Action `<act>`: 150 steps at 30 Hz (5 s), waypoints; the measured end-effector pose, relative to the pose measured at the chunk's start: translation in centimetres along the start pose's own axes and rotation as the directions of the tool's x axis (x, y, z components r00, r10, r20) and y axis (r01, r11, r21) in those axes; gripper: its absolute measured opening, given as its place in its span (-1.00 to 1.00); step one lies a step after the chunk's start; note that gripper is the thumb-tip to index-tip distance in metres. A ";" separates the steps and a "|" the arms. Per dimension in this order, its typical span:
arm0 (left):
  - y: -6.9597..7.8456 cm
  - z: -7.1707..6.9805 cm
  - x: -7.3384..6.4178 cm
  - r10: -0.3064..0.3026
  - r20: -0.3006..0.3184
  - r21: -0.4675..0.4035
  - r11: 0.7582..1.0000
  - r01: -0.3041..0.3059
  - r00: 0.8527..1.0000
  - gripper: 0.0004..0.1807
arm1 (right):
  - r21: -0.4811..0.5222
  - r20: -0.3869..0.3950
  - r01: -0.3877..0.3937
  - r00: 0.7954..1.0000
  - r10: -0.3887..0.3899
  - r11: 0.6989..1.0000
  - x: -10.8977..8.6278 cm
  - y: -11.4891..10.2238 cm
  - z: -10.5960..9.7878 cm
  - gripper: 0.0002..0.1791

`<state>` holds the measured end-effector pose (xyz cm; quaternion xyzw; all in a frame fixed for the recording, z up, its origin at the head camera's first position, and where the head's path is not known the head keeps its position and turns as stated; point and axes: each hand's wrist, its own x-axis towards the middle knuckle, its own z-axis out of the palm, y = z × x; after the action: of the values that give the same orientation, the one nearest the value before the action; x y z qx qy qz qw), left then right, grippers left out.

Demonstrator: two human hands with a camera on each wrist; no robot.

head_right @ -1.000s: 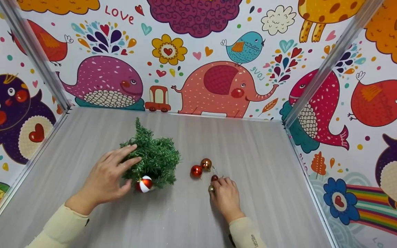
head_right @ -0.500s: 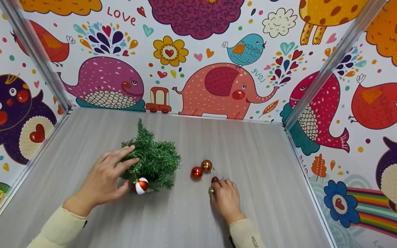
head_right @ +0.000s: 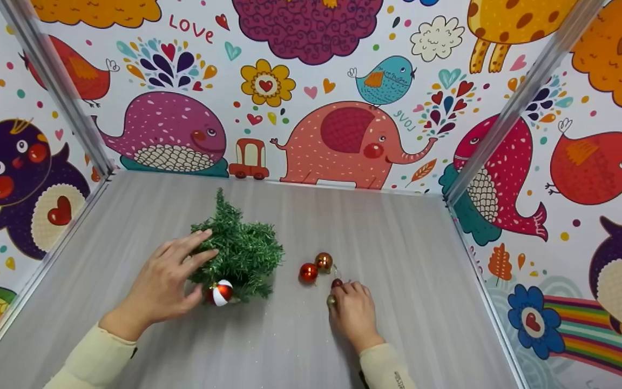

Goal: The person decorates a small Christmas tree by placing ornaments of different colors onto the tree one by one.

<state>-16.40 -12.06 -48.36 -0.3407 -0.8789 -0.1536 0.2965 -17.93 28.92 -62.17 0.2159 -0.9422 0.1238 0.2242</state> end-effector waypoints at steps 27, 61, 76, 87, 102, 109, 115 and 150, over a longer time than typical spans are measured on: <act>0.0 0.0 0.0 -0.006 0.005 0.001 1.000 0.006 1.000 -0.37 | 0.245 -0.088 0.057 0.995 -0.036 0.968 5.5 -6.1 -6.5 -0.64; 0.0 0.1 0.4 -0.013 -0.047 -0.058 0.998 0.010 0.999 -0.43 | 0.563 -0.130 0.151 0.987 -0.093 0.812 10.4 -13.0 -8.8 -0.68; 0.6 0.5 1.3 -0.019 -0.103 -0.039 0.999 0.015 0.994 -0.56 | 0.649 -0.186 0.162 0.981 -0.051 0.744 10.6 -15.0 -9.7 -0.64; 1.7 0.9 2.2 0.019 -0.224 -0.076 0.996 -0.037 0.974 -0.64 | 0.712 -0.175 0.136 0.984 -0.014 0.689 10.8 -16.7 -11.1 -0.68; 2.6 1.6 2.9 0.027 -0.195 -0.016 0.999 -0.030 0.980 -0.92 | 0.767 -0.177 0.131 0.984 0.011 0.629 10.5 -16.9 -10.4 -0.69; 2.5 1.5 3.4 0.043 -0.229 -0.031 0.998 -0.052 0.972 -0.94 | 0.723 -0.187 0.139 0.982 -0.003 0.676 9.7 -15.4 -7.9 -0.62; 2.5 1.4 4.1 0.089 -0.235 -0.018 0.995 -0.096 0.968 -0.94 | 0.584 -0.291 0.255 0.952 -0.095 0.771 9.4 -14.1 -5.8 -0.56; 3.3 1.3 5.5 0.079 -0.136 -0.084 0.992 -0.091 0.988 -0.91 | 0.521 -0.389 0.278 0.919 -0.065 0.807 10.8 -16.0 -5.8 -0.92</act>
<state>-17.93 -6.31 -45.68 -0.3798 -0.8341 -0.2024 0.3450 -17.14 13.05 -49.75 0.3324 -0.7830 0.4131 0.3253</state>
